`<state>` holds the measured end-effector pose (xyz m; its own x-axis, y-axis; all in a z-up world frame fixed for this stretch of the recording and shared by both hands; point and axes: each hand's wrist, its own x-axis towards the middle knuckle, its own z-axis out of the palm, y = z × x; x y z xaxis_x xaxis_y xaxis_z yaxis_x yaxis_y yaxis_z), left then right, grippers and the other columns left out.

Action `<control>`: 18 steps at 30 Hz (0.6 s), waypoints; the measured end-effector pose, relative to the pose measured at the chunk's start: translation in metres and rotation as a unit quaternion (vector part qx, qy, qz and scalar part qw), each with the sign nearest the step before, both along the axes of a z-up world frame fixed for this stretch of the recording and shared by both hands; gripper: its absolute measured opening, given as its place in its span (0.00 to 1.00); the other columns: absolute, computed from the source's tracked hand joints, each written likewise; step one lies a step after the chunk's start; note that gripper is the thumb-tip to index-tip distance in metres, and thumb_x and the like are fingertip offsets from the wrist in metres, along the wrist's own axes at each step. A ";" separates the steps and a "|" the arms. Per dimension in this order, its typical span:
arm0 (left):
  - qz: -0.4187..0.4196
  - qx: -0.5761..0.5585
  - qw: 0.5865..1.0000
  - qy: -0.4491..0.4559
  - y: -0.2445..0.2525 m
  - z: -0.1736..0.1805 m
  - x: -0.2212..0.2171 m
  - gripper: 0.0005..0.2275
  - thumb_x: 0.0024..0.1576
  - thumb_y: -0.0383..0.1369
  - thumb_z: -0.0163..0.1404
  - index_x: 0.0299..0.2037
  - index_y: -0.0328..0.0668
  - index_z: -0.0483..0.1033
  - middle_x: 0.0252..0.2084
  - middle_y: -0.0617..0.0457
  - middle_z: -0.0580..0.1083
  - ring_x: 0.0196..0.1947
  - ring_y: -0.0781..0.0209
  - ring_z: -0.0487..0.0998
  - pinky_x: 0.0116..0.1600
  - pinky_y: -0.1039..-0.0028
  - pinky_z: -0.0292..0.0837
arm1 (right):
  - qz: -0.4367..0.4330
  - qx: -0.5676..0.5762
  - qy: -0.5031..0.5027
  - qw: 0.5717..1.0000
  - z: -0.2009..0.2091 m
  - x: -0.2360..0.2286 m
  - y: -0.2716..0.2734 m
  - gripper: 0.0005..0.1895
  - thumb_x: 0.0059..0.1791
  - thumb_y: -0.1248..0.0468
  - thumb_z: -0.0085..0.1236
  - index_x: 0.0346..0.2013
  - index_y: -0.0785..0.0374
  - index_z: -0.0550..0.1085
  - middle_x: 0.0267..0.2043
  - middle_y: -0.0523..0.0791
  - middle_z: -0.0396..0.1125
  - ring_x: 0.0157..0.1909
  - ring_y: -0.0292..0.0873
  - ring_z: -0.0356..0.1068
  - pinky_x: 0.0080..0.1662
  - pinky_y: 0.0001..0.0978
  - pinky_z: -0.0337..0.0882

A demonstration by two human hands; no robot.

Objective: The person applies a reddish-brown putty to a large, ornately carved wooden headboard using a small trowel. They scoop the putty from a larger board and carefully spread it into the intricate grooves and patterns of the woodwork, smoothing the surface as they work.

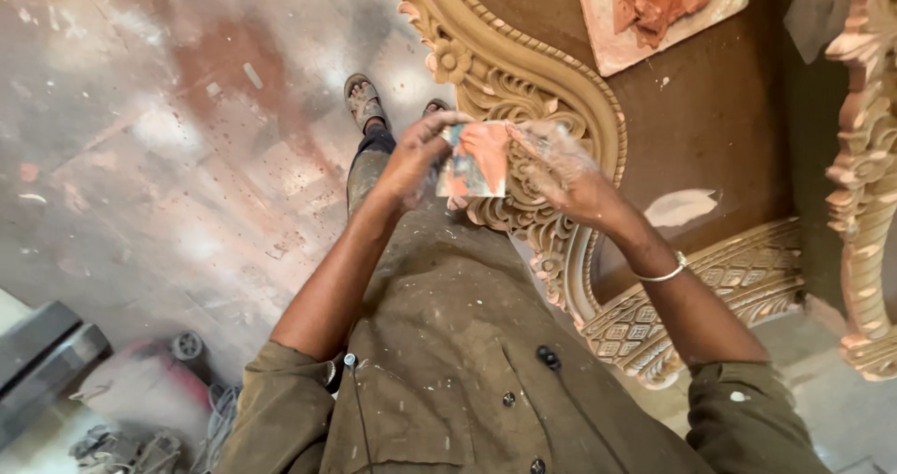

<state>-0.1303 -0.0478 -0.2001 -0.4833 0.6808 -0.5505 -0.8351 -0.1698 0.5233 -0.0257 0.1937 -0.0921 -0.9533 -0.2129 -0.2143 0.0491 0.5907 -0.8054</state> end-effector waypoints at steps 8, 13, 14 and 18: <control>-0.050 0.000 0.998 -0.034 -0.006 0.008 0.008 0.16 0.59 0.21 0.43 0.57 0.36 0.74 0.49 0.48 0.77 0.45 0.62 0.79 0.51 0.71 0.78 | -0.087 -0.099 -0.054 0.990 -0.003 0.063 -0.020 0.28 0.53 0.66 0.55 0.70 0.53 0.67 0.70 0.53 0.59 0.71 0.54 0.59 0.69 0.42 0.59; -0.191 -0.039 0.972 0.130 -0.014 0.012 0.021 0.17 0.58 0.19 0.42 0.57 0.34 0.73 0.51 0.51 0.76 0.47 0.67 0.78 0.53 0.77 0.75 | -0.115 0.102 -0.032 0.988 0.021 0.085 -0.050 0.26 0.54 0.64 0.54 0.68 0.51 0.68 0.61 0.51 0.69 0.57 0.55 0.69 0.59 0.44 0.68; -0.212 -0.031 0.966 0.145 -0.013 0.015 0.021 0.17 0.58 0.19 0.41 0.57 0.33 0.73 0.51 0.51 0.76 0.47 0.68 0.77 0.53 0.77 0.75 | -0.100 0.132 -0.035 0.986 0.020 0.089 -0.055 0.25 0.54 0.64 0.54 0.67 0.52 0.68 0.59 0.51 0.69 0.56 0.55 0.69 0.58 0.45 0.69; -0.338 -0.135 0.881 0.303 -0.020 0.033 0.023 0.16 0.59 0.19 0.43 0.56 0.36 0.77 0.49 0.51 0.78 0.47 0.68 0.77 0.55 0.77 0.73 | -0.118 0.178 -0.037 0.976 0.012 0.108 -0.082 0.25 0.52 0.66 0.53 0.66 0.55 0.67 0.55 0.51 0.71 0.53 0.57 0.70 0.53 0.49 0.70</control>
<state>-0.1075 -0.0679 -0.1674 -0.2782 0.8092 -0.5175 -0.2516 0.4585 0.8523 0.0822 0.1112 -0.0804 -0.9457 0.1107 -0.3056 0.2680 0.7974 -0.5407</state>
